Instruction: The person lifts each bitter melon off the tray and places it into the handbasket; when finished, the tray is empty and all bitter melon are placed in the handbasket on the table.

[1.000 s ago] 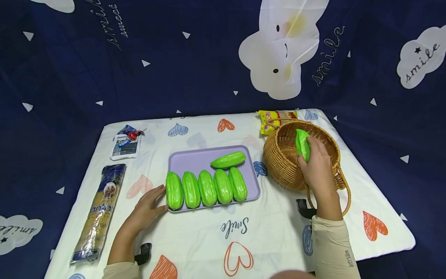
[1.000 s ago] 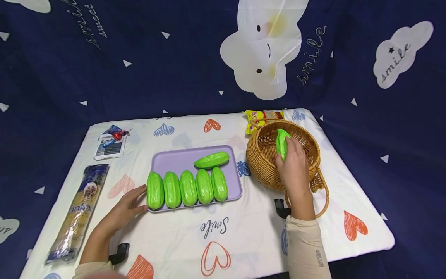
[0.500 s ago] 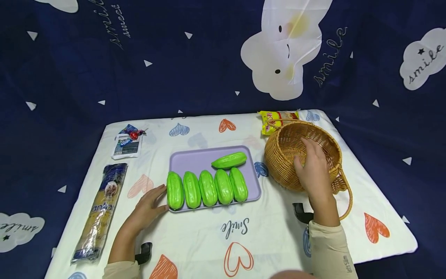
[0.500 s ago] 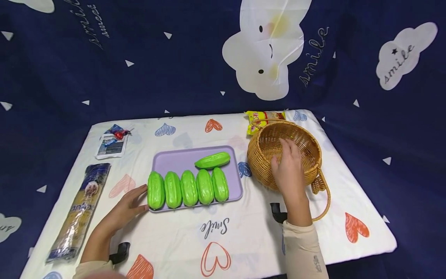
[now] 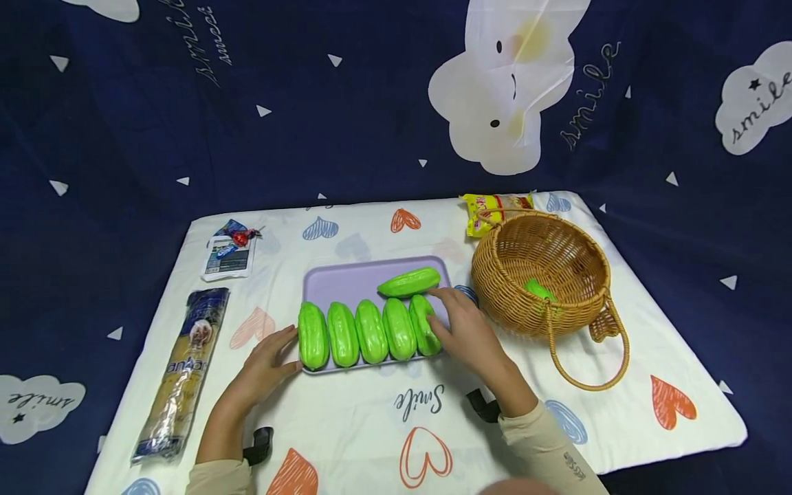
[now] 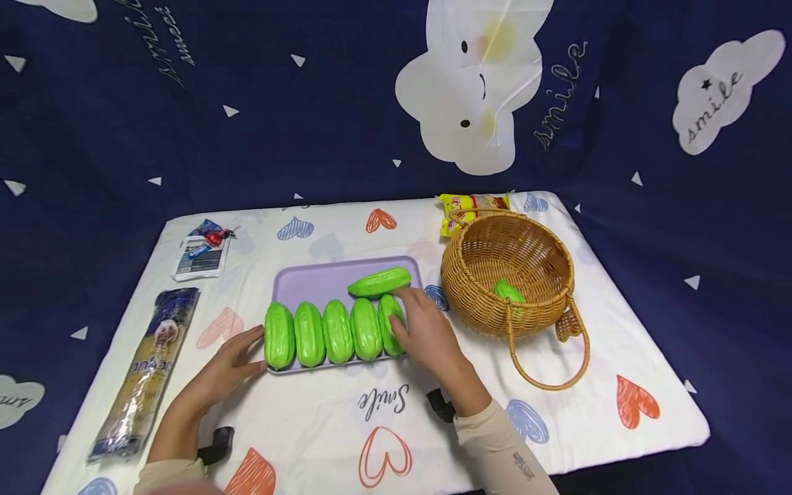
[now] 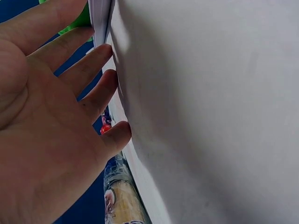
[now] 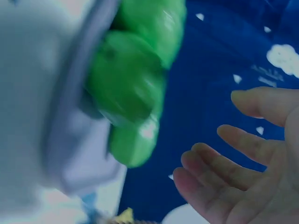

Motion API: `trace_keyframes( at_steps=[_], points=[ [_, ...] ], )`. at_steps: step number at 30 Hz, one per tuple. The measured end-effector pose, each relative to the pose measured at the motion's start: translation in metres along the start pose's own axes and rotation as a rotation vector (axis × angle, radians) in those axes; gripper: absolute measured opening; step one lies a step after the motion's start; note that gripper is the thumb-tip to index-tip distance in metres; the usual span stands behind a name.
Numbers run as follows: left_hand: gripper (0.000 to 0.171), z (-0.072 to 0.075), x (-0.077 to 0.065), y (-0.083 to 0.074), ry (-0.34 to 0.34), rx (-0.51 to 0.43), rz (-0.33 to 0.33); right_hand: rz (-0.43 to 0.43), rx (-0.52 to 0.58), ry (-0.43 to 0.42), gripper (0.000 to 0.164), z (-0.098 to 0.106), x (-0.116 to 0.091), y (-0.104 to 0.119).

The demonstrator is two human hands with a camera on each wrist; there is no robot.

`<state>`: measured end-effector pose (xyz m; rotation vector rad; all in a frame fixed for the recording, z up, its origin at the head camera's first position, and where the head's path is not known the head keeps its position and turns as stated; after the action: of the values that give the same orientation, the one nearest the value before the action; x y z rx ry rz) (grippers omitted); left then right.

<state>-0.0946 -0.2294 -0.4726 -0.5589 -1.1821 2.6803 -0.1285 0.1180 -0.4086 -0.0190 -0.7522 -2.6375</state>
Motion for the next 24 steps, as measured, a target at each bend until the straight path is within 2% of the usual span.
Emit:
trace_keyframes(
  at_steps=[4,8,16,24],
  points=[
    [0.065,0.000,0.000,0.000,0.000,0.000,0.000,-0.029,0.004,0.081,0.045,-0.021,0.000,-0.001],
    [0.065,-0.001,0.001,0.000,0.001,0.003,0.004,-0.070,0.020,0.135,0.047,-0.032,0.000,-0.003],
    [0.066,0.000,0.003,-0.001,-0.002,0.007,0.018,-0.101,-0.011,0.143,0.050,-0.037,0.000,-0.008],
    [0.065,0.000,0.001,0.002,-0.004,-0.004,0.013,-0.123,0.030,0.159,0.053,-0.039,-0.001,-0.014]
  ],
)
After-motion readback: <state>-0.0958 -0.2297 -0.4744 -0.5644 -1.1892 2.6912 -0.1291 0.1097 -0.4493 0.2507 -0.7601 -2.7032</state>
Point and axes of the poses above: each hand's wrist, its own x-axis towards the middle knuckle, its own z-axis out of the back of the hand, y = z × x, the point moved 3 cm from there along x, towards the middle knuckle, and after that the axes turned 10 degrees about y, right-handed, at the moved point
